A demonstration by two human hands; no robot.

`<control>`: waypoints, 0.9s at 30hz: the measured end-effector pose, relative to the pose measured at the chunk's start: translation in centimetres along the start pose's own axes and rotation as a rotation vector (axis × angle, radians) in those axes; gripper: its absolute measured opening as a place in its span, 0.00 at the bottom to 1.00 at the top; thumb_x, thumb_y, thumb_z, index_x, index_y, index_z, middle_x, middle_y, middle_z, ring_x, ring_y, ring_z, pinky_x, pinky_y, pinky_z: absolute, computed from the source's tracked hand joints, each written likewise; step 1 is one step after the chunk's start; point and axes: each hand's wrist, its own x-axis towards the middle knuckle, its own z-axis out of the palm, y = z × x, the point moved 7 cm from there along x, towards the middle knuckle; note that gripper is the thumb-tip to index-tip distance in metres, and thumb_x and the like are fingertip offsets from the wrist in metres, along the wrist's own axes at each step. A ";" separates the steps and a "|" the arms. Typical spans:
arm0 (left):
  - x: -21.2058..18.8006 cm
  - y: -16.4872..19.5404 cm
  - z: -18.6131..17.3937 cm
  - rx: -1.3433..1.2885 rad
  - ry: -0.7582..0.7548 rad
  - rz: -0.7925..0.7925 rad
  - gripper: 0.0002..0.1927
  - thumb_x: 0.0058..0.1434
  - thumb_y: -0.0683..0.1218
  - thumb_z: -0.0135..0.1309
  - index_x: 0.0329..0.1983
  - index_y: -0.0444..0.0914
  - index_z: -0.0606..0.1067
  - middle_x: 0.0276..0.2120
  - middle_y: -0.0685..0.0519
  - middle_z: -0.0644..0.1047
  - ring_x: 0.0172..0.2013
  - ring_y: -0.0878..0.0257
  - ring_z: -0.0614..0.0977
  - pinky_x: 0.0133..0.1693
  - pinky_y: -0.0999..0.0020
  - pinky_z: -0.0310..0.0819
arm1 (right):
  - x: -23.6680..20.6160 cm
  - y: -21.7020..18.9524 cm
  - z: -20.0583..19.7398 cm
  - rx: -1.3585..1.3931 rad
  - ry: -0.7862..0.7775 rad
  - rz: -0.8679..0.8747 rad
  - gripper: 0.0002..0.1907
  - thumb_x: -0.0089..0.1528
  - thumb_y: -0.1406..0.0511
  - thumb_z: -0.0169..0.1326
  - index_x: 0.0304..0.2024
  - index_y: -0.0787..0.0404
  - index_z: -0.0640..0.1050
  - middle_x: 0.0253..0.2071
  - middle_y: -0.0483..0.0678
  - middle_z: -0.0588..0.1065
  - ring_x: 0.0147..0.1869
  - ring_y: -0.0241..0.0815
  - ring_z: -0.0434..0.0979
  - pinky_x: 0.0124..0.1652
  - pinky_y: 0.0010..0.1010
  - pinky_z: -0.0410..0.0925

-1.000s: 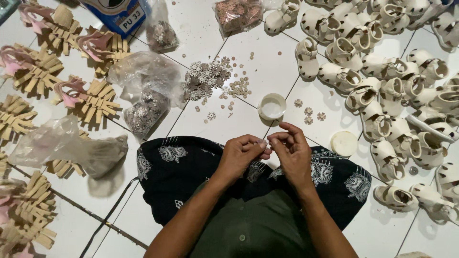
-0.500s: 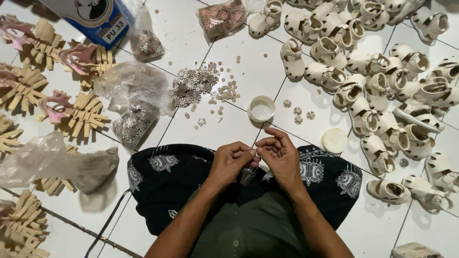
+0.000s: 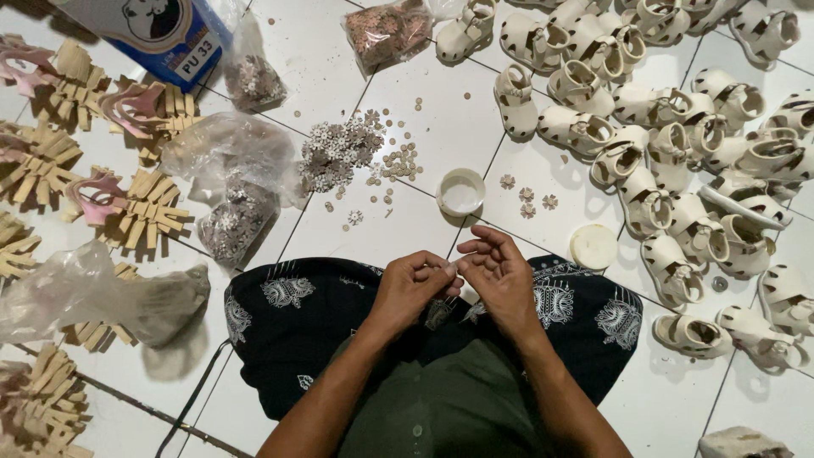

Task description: The person sits on the floor and assembles small flower-shaped decorations by hand. They pick up individual flower pieces and circular bases, press them together, and place the finished units on the floor. The person also handles a plastic bag of components and a small container of adhesive.

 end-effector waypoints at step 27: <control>0.4 -2.1 -2.0 0.108 0.087 -0.080 0.22 0.62 0.46 0.60 0.55 0.31 0.73 0.44 0.46 0.80 0.42 0.61 0.85 0.44 0.70 0.80 | 7.0 -0.6 -8.5 -0.423 0.377 -0.074 0.29 0.61 0.73 0.58 0.64 0.69 0.66 0.61 0.56 0.70 0.48 0.38 0.79 0.46 0.26 0.76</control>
